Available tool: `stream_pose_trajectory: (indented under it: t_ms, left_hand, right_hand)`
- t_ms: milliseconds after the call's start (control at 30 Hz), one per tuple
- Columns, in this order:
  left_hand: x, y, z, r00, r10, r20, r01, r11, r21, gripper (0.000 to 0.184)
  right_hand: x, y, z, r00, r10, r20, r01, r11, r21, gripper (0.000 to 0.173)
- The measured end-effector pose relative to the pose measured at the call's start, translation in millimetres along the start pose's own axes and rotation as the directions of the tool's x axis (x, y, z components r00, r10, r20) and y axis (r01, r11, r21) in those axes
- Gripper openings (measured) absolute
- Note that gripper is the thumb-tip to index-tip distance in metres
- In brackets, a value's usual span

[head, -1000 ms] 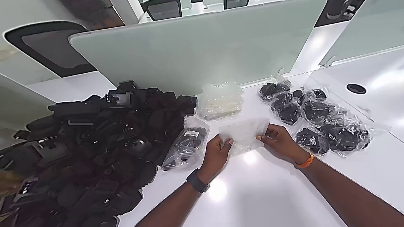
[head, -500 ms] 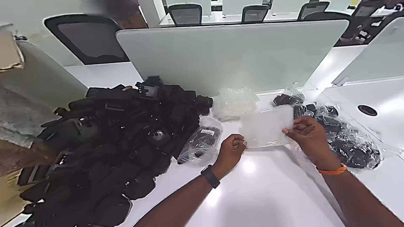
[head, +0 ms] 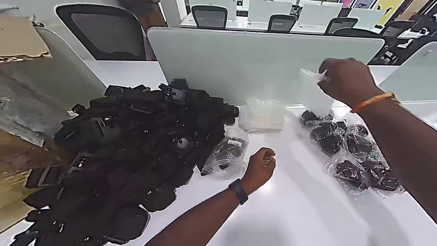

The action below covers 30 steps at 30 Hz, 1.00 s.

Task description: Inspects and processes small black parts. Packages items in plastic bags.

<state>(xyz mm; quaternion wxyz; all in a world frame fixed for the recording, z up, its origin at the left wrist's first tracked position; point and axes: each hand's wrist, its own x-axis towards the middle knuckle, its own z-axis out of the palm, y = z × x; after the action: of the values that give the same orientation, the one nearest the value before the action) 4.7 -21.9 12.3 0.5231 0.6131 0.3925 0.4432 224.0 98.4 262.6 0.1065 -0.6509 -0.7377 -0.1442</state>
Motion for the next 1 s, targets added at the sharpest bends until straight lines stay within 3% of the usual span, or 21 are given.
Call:
stream_pose_trajectory:
  t_ms: [133, 233, 700, 1000]
  left_hand:
    - [-0.7, 0.9, -0.9, 1.000, 0.000, 0.013, 0.000, 1.000, 0.001, 0.029]
    - [0.4, 3.2, -2.2, 0.999, -0.013, 0.031, 0.013, 1.000, 0.000, 0.030]
    - [2.3, 1.8, -2.0, 0.997, -0.007, 0.082, 0.005, 1.000, 0.026, 0.032]
    - [3.5, -2.1, -0.4, 0.996, 0.011, 0.093, -0.016, 0.999, 0.049, 0.031]
  right_hand:
    - [25.3, -57.9, 19.5, 0.994, 0.048, 0.095, -0.020, 0.962, -0.273, 0.013]
    - [35.7, -88.6, 33.3, 0.997, 0.008, 0.072, 0.016, 0.944, -0.328, 0.012]
    - [23.2, -172.6, 117.1, 0.972, -0.143, 0.185, 0.196, 0.928, -0.315, 0.012]
    - [15.2, -181.9, 135.7, 0.976, -0.177, 0.130, 0.206, 0.942, -0.263, 0.014]
